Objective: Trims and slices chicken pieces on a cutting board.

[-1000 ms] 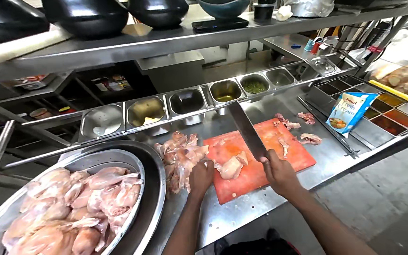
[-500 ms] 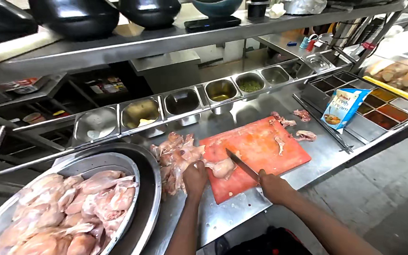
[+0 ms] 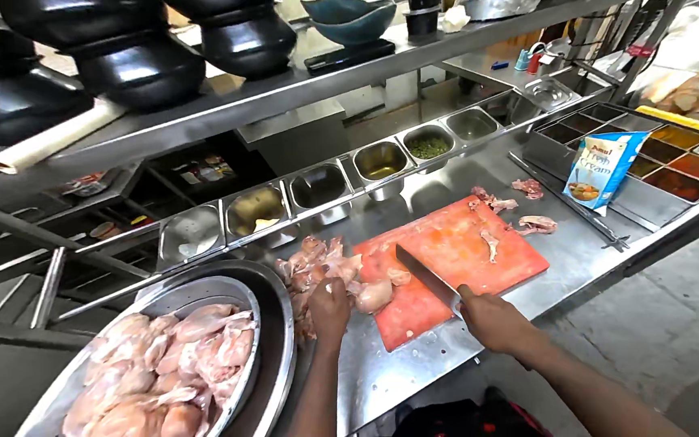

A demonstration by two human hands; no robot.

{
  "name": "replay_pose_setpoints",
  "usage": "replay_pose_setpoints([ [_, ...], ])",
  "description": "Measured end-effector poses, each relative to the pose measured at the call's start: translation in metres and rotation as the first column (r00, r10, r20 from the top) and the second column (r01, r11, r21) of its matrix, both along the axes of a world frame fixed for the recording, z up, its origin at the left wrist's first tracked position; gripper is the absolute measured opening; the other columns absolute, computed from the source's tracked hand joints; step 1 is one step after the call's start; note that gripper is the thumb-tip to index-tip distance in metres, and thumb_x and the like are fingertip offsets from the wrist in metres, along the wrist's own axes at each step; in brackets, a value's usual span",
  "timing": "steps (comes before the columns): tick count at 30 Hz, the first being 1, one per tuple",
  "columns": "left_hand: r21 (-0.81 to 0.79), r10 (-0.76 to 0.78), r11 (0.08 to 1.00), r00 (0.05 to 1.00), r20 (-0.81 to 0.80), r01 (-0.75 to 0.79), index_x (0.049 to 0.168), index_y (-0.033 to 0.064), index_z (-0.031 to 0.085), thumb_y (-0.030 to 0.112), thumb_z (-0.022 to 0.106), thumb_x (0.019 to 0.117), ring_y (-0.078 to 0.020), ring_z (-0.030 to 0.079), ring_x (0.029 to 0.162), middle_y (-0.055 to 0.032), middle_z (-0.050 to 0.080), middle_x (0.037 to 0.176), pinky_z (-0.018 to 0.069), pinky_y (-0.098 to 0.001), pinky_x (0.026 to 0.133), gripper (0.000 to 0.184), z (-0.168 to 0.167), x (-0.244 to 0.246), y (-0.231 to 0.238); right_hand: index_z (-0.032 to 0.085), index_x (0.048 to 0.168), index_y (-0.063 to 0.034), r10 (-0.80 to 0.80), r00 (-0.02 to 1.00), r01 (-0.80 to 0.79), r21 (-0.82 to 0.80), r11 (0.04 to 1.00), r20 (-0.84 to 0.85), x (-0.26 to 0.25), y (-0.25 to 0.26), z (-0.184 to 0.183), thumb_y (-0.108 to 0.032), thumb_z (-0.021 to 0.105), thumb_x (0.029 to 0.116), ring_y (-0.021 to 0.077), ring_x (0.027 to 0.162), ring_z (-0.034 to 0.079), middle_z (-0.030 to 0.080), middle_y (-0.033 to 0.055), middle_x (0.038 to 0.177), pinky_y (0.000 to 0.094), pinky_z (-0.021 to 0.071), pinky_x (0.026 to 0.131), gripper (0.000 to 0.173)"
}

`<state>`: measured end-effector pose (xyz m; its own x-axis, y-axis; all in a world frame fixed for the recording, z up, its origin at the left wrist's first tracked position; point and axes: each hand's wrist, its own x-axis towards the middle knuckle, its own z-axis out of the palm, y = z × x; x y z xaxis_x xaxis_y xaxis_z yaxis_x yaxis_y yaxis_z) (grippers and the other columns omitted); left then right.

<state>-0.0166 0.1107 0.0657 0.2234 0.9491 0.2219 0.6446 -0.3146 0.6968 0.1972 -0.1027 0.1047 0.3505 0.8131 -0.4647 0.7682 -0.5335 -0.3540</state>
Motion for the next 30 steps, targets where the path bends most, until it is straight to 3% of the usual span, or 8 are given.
replay_pose_setpoints([
  [3,-0.081,0.101,0.991,0.995,-0.028,-0.103,0.093,-0.0038,0.070,0.025,0.046,0.1063,-0.0369,0.069,0.083,-0.0212,0.070,0.085,0.0533,-0.0609,0.079,0.040,-0.009,-0.011,-0.003,0.053,0.126,-0.0137,-0.028,1.000,0.024,0.227,0.973,0.012,-0.012,0.014,-0.001,-0.039,0.039,0.1101,0.0325,0.081,0.070,0.066,0.0102,0.081,0.0513,0.0564,0.073,0.033],
  [5,-0.112,0.149,0.982,0.989,-0.013,-0.149,0.097,-0.0045,0.069,0.026,0.046,0.1076,-0.0368,0.068,0.085,-0.0219,0.069,0.088,0.0529,-0.0611,0.081,0.039,-0.015,-0.017,-0.003,0.051,0.126,-0.0128,-0.022,1.000,0.014,0.301,0.953,0.021,-0.026,0.032,-0.005,-0.038,0.039,0.1105,0.0315,0.077,0.071,0.065,0.0093,0.078,0.0499,0.0571,0.071,0.032],
  [10,-0.071,0.170,0.984,0.985,0.044,-0.166,0.100,-0.0041,0.070,0.023,0.047,0.1065,-0.0358,0.069,0.083,-0.0212,0.070,0.088,0.0540,-0.0606,0.080,0.036,-0.025,-0.021,-0.008,0.044,0.137,-0.0050,0.127,0.991,-0.129,-0.090,0.988,-0.032,-0.049,0.082,-0.029,-0.013,0.058,0.0990,0.0413,0.106,0.069,0.067,0.0213,0.113,0.0598,0.0559,0.084,0.041],
  [16,-0.011,0.297,0.955,0.950,0.094,-0.297,0.085,-0.0045,0.068,0.022,0.045,0.1045,-0.0331,0.068,0.075,-0.0188,0.067,0.077,0.0531,-0.0570,0.073,0.040,-0.032,-0.021,-0.015,0.044,0.135,-0.0070,0.119,0.993,-0.120,-0.135,0.984,-0.013,-0.040,0.077,-0.028,-0.013,0.056,0.0983,0.0402,0.104,0.070,0.068,0.0200,0.111,0.0581,0.0570,0.082,0.039],
  [19,-0.016,0.353,0.935,0.925,0.143,-0.354,0.094,-0.0072,0.068,0.024,0.044,0.1072,-0.0331,0.067,0.077,-0.0204,0.068,0.081,0.0539,-0.0567,0.075,0.041,-0.018,-0.025,-0.016,0.046,0.132,-0.0058,0.120,0.993,-0.119,-0.147,0.982,0.000,-0.033,0.063,-0.031,-0.014,0.056,0.0984,0.0410,0.104,0.070,0.068,0.0204,0.109,0.0589,0.0564,0.083,0.036],
  [22,0.000,0.289,0.956,0.945,0.153,-0.293,0.099,-0.0064,0.068,0.025,0.042,0.1086,-0.0329,0.069,0.080,-0.0205,0.069,0.086,0.0551,-0.0571,0.077,0.042,-0.012,-0.023,-0.018,0.049,0.131,-0.0066,0.118,0.993,-0.118,-0.113,0.986,-0.011,-0.021,0.057,-0.036,-0.023,0.052,0.1044,0.0408,0.104,0.069,0.068,0.0202,0.108,0.0588,0.0559,0.084,0.031],
  [25,0.086,0.207,0.971,0.964,0.168,-0.223,0.087,-0.0052,0.068,0.022,0.046,0.1033,-0.0305,0.069,0.074,-0.0180,0.068,0.078,0.0551,-0.0555,0.072,0.039,-0.009,-0.006,-0.026,0.051,0.132,-0.0085,0.062,0.997,-0.065,-0.066,0.996,-0.035,0.000,0.056,-0.043,-0.032,0.050,0.1061,0.0402,0.101,0.070,0.069,0.0199,0.107,0.0593,0.0561,0.083,0.035],
  [30,-0.289,0.264,0.945,0.877,0.401,-0.152,0.098,-0.0028,0.065,0.021,0.044,0.1099,-0.0232,0.071,0.068,-0.0147,0.068,0.081,0.0626,-0.0453,0.067,0.034,-0.006,0.036,-0.029,0.052,0.133,-0.0116,-0.114,0.993,0.115,0.056,0.992,-0.017,0.038,0.050,-0.052,-0.031,0.046,0.1075,0.0392,0.091,0.071,0.070,0.0188,0.098,0.0593,0.0568,0.077,0.033],
])
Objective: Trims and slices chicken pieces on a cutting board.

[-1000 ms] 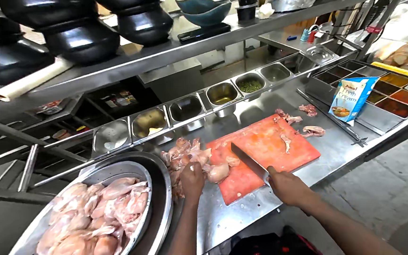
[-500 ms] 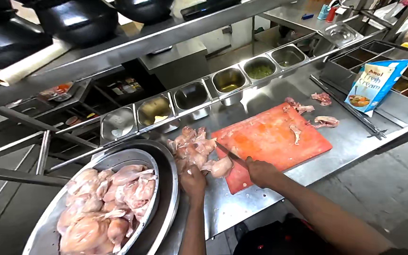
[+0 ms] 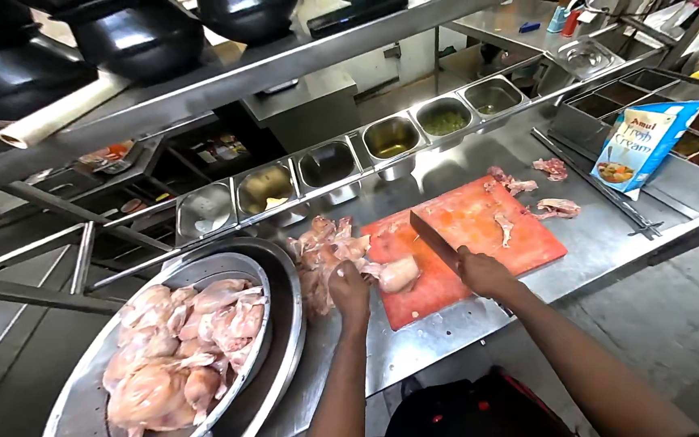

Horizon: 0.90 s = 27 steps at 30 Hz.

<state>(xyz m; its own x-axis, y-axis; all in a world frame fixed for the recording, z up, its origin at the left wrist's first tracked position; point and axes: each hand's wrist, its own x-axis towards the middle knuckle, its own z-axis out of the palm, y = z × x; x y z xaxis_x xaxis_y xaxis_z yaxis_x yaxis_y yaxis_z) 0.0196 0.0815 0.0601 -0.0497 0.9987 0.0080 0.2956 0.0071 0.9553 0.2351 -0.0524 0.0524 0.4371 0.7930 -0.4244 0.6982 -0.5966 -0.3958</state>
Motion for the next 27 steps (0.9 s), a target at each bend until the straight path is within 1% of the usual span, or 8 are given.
replay_pose_setpoints([
  [5,-0.160,-0.159,0.979,0.966,-0.201,0.128,0.096,-0.0012,0.068,0.037,0.042,0.1097,-0.0334,0.069,0.079,-0.0183,0.069,0.083,0.0551,-0.0575,0.076,0.048,-0.038,0.029,0.020,0.053,0.128,-0.0129,-0.078,0.996,0.070,0.154,0.986,0.044,-0.014,-0.025,0.017,-0.028,0.047,0.1053,0.0353,0.080,0.071,0.068,0.0129,0.082,0.0558,0.0561,0.070,0.028],
  [9,-0.257,-0.357,0.929,0.823,-0.441,0.265,0.106,0.0024,0.071,0.051,0.033,0.1095,-0.0385,0.070,0.096,-0.0200,0.073,0.097,0.0538,-0.0631,0.085,0.062,-0.041,0.025,0.039,0.054,0.125,-0.0115,-0.028,0.995,-0.007,0.327,0.945,0.100,-0.043,-0.035,0.016,-0.031,0.045,0.1070,0.0320,0.072,0.070,0.065,0.0094,0.073,0.0518,0.0564,0.066,0.028],
  [14,-0.337,-0.463,0.887,0.618,-0.636,0.317,0.103,0.0048,0.073,0.046,0.029,0.1094,-0.0416,0.068,0.106,-0.0226,0.072,0.106,0.0507,-0.0665,0.086,0.061,-0.009,0.013,0.036,0.053,0.130,-0.0113,0.081,0.980,-0.109,0.147,0.983,0.181,-0.072,-0.025,0.002,-0.028,0.040,0.1080,0.0358,0.084,0.073,0.070,0.0134,0.086,0.0526,0.0575,0.073,0.030],
  [17,-0.356,-0.486,0.874,0.606,-0.630,0.331,0.099,0.0051,0.073,0.046,0.030,0.1083,-0.0401,0.069,0.103,-0.0214,0.072,0.102,0.0520,-0.0646,0.084,0.060,-0.007,0.005,0.034,0.049,0.135,-0.0114,0.116,0.975,-0.113,-0.029,0.993,0.187,-0.078,-0.018,0.003,-0.025,0.039,0.1075,0.0382,0.094,0.073,0.071,0.0163,0.095,0.0541,0.0567,0.080,0.032],
  [20,-0.347,-0.486,0.874,0.630,-0.606,0.341,0.097,0.0042,0.073,0.047,0.030,0.1085,-0.0403,0.069,0.101,-0.0216,0.072,0.100,0.0519,-0.0649,0.083,0.061,-0.006,0.000,0.033,0.051,0.135,-0.0124,0.090,0.967,-0.111,0.072,0.991,0.239,-0.072,-0.013,0.030,-0.027,0.041,0.1085,0.0374,0.086,0.073,0.070,0.0149,0.087,0.0543,0.0568,0.075,0.032],
  [23,-0.336,-0.483,0.876,0.642,-0.596,0.347,0.092,0.0026,0.071,0.046,0.031,0.1083,-0.0415,0.070,0.097,-0.0228,0.071,0.096,0.0519,-0.0654,0.079,0.061,-0.006,0.001,0.030,0.060,0.119,-0.0037,-0.059,0.897,-0.241,0.595,0.766,0.438,-0.069,-0.018,0.088,-0.026,0.044,0.1056,0.0321,0.052,0.065,0.061,0.0097,0.061,0.0507,0.0520,0.046,0.030],
  [25,-0.328,-0.477,0.879,0.659,-0.582,0.347,0.089,0.0021,0.070,0.045,0.032,0.1084,-0.0431,0.069,0.096,-0.0239,0.071,0.094,0.0515,-0.0665,0.077,0.060,-0.004,0.001,0.028,0.057,0.117,0.0017,-0.225,0.863,-0.295,0.814,0.501,0.452,-0.074,-0.010,0.128,-0.028,0.040,0.1090,0.0247,0.047,0.061,0.059,0.0081,0.061,0.0438,0.0486,0.040,0.036],
  [27,-0.322,-0.481,0.877,0.666,-0.570,0.357,0.087,0.0029,0.069,0.044,0.033,0.1081,-0.0434,0.069,0.094,-0.0233,0.071,0.091,0.0518,-0.0662,0.075,0.059,-0.005,0.000,0.027,0.050,0.121,0.0010,-0.314,0.880,-0.225,0.895,0.385,0.356,-0.082,0.000,0.125,-0.034,0.036,0.1117,0.0186,0.049,0.060,0.058,0.0055,0.065,0.0394,0.0520,0.042,0.038],
])
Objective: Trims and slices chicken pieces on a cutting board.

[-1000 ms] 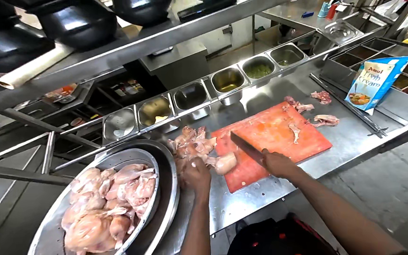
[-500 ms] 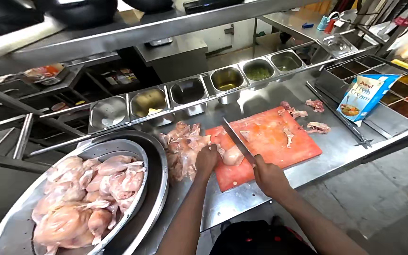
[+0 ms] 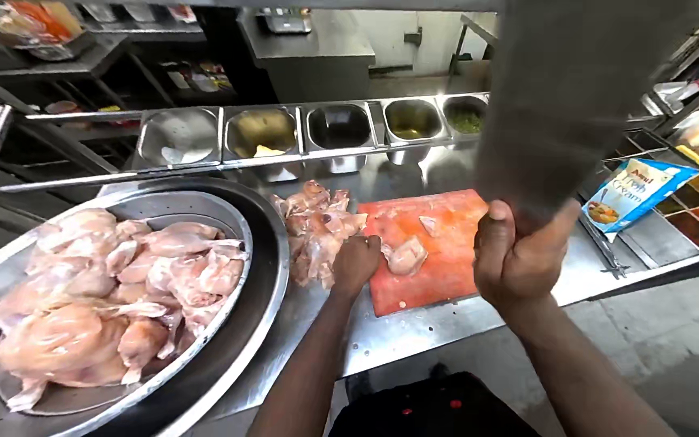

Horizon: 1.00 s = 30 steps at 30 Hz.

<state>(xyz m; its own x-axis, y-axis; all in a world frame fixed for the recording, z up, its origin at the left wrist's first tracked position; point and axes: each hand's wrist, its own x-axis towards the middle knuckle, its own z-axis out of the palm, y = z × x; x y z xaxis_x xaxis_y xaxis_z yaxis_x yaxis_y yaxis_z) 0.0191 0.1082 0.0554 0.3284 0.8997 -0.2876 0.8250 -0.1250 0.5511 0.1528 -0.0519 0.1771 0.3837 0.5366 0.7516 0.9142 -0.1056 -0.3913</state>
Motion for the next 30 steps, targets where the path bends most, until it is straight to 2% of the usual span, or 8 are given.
replay_pose_setpoints([
  [2,-0.007,-0.017,1.000,0.999,0.032,0.017,0.089,0.0026,0.070,0.041,0.034,0.1086,-0.0428,0.069,0.094,-0.0230,0.070,0.092,0.0518,-0.0654,0.076,0.056,0.000,0.002,0.003,0.053,0.118,0.0060,-0.044,0.999,0.039,-0.258,0.965,-0.017,-0.006,0.006,-0.048,-0.027,0.041,0.1084,0.0253,0.052,0.064,0.061,0.0102,0.066,0.0440,0.0554,0.047,0.037],
  [4,-0.025,-0.024,0.999,0.998,0.054,0.025,0.095,0.0015,0.071,0.039,0.036,0.1095,-0.0431,0.069,0.099,-0.0240,0.071,0.097,0.0517,-0.0658,0.081,0.053,0.003,0.004,0.002,0.046,0.133,-0.0010,-0.105,0.975,-0.098,-0.809,0.580,-0.194,-0.002,0.018,-0.099,-0.021,0.046,0.1048,0.0392,0.080,0.072,0.068,0.0187,0.086,0.0569,0.0579,0.070,0.035],
  [5,-0.030,-0.031,0.999,0.998,0.053,0.032,0.099,0.0015,0.071,0.038,0.035,0.1098,-0.0429,0.068,0.101,-0.0240,0.071,0.101,0.0515,-0.0658,0.084,0.052,0.002,0.005,0.000,0.042,0.136,-0.0048,-0.163,0.956,-0.171,-0.917,0.360,-0.242,0.002,0.030,-0.115,-0.019,0.052,0.1017,0.0415,0.091,0.072,0.069,0.0203,0.096,0.0592,0.0575,0.076,0.039],
  [7,-0.042,-0.028,0.999,0.998,0.048,0.030,0.103,0.0013,0.071,0.038,0.035,0.1105,-0.0430,0.068,0.105,-0.0243,0.071,0.104,0.0504,-0.0660,0.087,0.052,0.001,0.004,0.002,0.041,0.139,-0.0073,-0.200,0.950,-0.205,-0.964,0.170,-0.238,0.004,0.047,-0.120,-0.017,0.061,0.0980,0.0420,0.099,0.071,0.069,0.0209,0.106,0.0598,0.0571,0.080,0.046],
  [14,-0.130,0.164,0.982,0.962,0.218,-0.138,0.101,0.0002,0.071,0.036,0.040,0.1097,-0.0401,0.068,0.094,-0.0230,0.070,0.096,0.0513,-0.0637,0.084,0.048,-0.038,-0.014,0.016,0.041,0.136,-0.0071,-0.201,0.953,-0.203,-0.971,0.123,-0.225,0.007,0.022,-0.114,-0.015,0.055,0.1007,0.0413,0.099,0.071,0.068,0.0207,0.104,0.0584,0.0576,0.081,0.039],
  [19,-0.248,0.346,0.929,0.888,0.304,-0.277,0.093,0.0002,0.069,0.033,0.040,0.1105,-0.0281,0.065,0.077,-0.0149,0.067,0.085,0.0536,-0.0509,0.074,0.046,-0.054,-0.035,0.020,0.043,0.139,-0.0073,-0.247,0.933,-0.258,-0.965,0.049,-0.262,0.021,-0.029,-0.103,-0.026,0.041,0.1088,0.0424,0.107,0.069,0.067,0.0224,0.112,0.0598,0.0556,0.087,0.035],
  [24,-0.555,0.523,0.798,0.727,0.445,-0.235,0.094,0.0005,0.061,0.030,0.033,0.1137,-0.0117,0.048,0.052,-0.0042,0.057,0.071,0.0428,-0.0271,0.049,0.045,-0.050,-0.038,-0.029,0.051,0.132,-0.0068,-0.213,0.911,-0.310,-0.927,0.212,-0.353,0.061,-0.025,-0.124,-0.030,0.048,0.1078,0.0397,0.097,0.069,0.068,0.0199,0.101,0.0593,0.0547,0.085,0.033],
  [30,-0.815,0.708,0.564,0.585,0.395,-0.133,0.086,0.0070,0.054,0.030,0.030,0.1143,-0.0078,0.039,0.041,-0.0016,0.053,0.064,0.0324,-0.0205,0.037,0.043,-0.041,-0.039,-0.079,0.048,0.132,-0.0089,-0.246,0.907,-0.223,-0.887,0.404,-0.341,0.035,-0.010,-0.108,-0.028,0.050,0.1075,0.0362,0.085,0.071,0.068,0.0157,0.087,0.0548,0.0568,0.077,0.031],
])
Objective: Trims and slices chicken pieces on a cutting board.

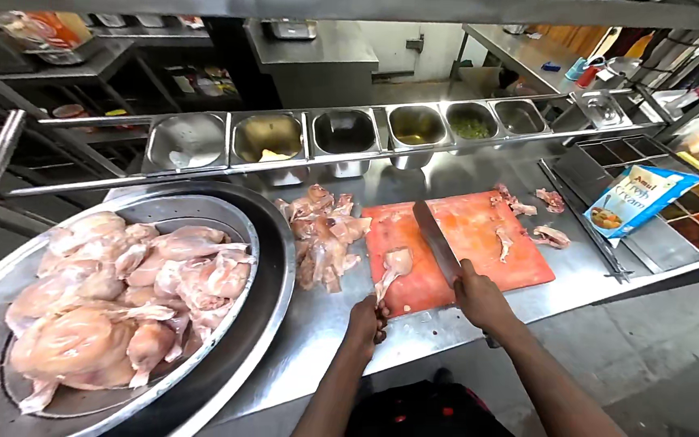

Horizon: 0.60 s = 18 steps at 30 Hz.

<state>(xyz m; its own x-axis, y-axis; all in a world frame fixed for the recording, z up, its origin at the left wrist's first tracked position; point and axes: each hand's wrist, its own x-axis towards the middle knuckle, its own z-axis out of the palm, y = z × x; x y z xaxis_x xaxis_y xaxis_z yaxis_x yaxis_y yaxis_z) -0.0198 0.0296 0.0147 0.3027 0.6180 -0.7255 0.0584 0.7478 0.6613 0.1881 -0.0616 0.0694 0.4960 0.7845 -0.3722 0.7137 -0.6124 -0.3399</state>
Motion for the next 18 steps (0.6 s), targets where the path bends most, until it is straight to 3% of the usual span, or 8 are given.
replay_pose_setpoints([
  [3,-0.008,-0.034,0.999,0.999,-0.008,0.034,0.086,0.0078,0.053,0.031,0.029,0.1144,-0.0081,0.038,0.042,-0.0011,0.051,0.063,0.0308,-0.0204,0.038,0.044,-0.002,0.002,-0.006,0.048,0.129,-0.0100,0.041,0.999,-0.042,0.110,0.993,0.014,-0.029,0.004,0.008,-0.032,0.047,0.1086,0.0339,0.077,0.070,0.065,0.0123,0.078,0.0525,0.0567,0.072,0.030],
  [7,0.012,-0.037,0.999,0.999,-0.008,0.038,0.083,0.0087,0.051,0.032,0.029,0.1145,-0.0078,0.037,0.042,-0.0003,0.048,0.061,0.0302,-0.0202,0.038,0.045,-0.004,0.002,-0.006,0.049,0.127,-0.0123,0.131,0.989,-0.136,0.068,0.988,0.068,-0.047,0.020,0.002,-0.034,0.041,0.1098,0.0334,0.080,0.072,0.066,0.0109,0.080,0.0509,0.0570,0.072,0.029],
  [9,0.025,-0.044,0.999,0.999,-0.013,0.044,0.084,0.0081,0.052,0.032,0.030,0.1145,-0.0079,0.038,0.042,-0.0008,0.049,0.062,0.0317,-0.0204,0.038,0.044,-0.004,0.001,-0.007,0.055,0.122,-0.0085,0.152,0.975,-0.189,0.244,0.951,0.163,-0.047,0.021,0.019,-0.029,0.045,0.1087,0.0348,0.069,0.070,0.065,0.0116,0.072,0.0525,0.0567,0.063,0.027],
  [12,0.033,-0.064,0.997,0.998,-0.023,0.065,0.086,0.0075,0.053,0.032,0.029,0.1147,-0.0072,0.038,0.042,-0.0005,0.051,0.063,0.0315,-0.0197,0.039,0.045,-0.005,0.001,-0.008,0.058,0.110,-0.0018,0.034,0.932,-0.300,0.712,0.635,0.362,-0.047,0.021,0.090,-0.025,0.045,0.1074,0.0250,0.046,0.060,0.057,0.0069,0.058,0.0440,0.0486,0.041,0.026],
  [14,0.030,-0.058,0.998,0.998,-0.014,0.058,0.086,0.0080,0.052,0.031,0.027,0.1148,-0.0065,0.036,0.042,0.0003,0.050,0.063,0.0302,-0.0196,0.039,0.044,-0.005,0.002,-0.008,0.052,0.114,-0.0017,-0.074,0.952,-0.247,0.889,0.387,0.297,-0.052,0.028,0.126,-0.028,0.042,0.1112,0.0150,0.047,0.058,0.056,0.0034,0.063,0.0358,0.0502,0.041,0.029],
  [15,0.030,-0.055,0.998,0.998,-0.011,0.055,0.086,0.0079,0.053,0.030,0.027,0.1148,-0.0064,0.036,0.042,0.0002,0.050,0.064,0.0299,-0.0196,0.039,0.044,-0.005,0.002,-0.008,0.049,0.118,-0.0002,-0.111,0.967,-0.185,0.933,0.310,0.229,-0.056,0.033,0.121,-0.030,0.040,0.1117,0.0150,0.050,0.060,0.057,0.0041,0.067,0.0372,0.0538,0.044,0.032],
  [16,0.033,-0.057,0.998,0.998,-0.007,0.057,0.086,0.0080,0.053,0.030,0.027,0.1148,-0.0065,0.036,0.043,0.0001,0.050,0.064,0.0301,-0.0196,0.039,0.044,-0.005,0.002,-0.007,0.047,0.122,0.0024,-0.152,0.967,-0.146,0.935,0.323,0.203,-0.061,0.037,0.102,-0.032,0.039,0.1116,0.0174,0.053,0.061,0.059,0.0061,0.069,0.0398,0.0560,0.047,0.036],
  [18,0.054,-0.068,0.996,0.998,0.005,0.068,0.085,0.0082,0.053,0.031,0.027,0.1147,-0.0073,0.037,0.044,0.0002,0.050,0.064,0.0306,-0.0206,0.040,0.045,-0.005,0.005,-0.001,0.051,0.122,0.0042,-0.170,0.942,-0.137,0.792,0.596,0.291,-0.069,0.048,0.037,-0.027,0.039,0.1090,0.0286,0.052,0.065,0.062,0.0129,0.067,0.0474,0.0546,0.047,0.036],
])
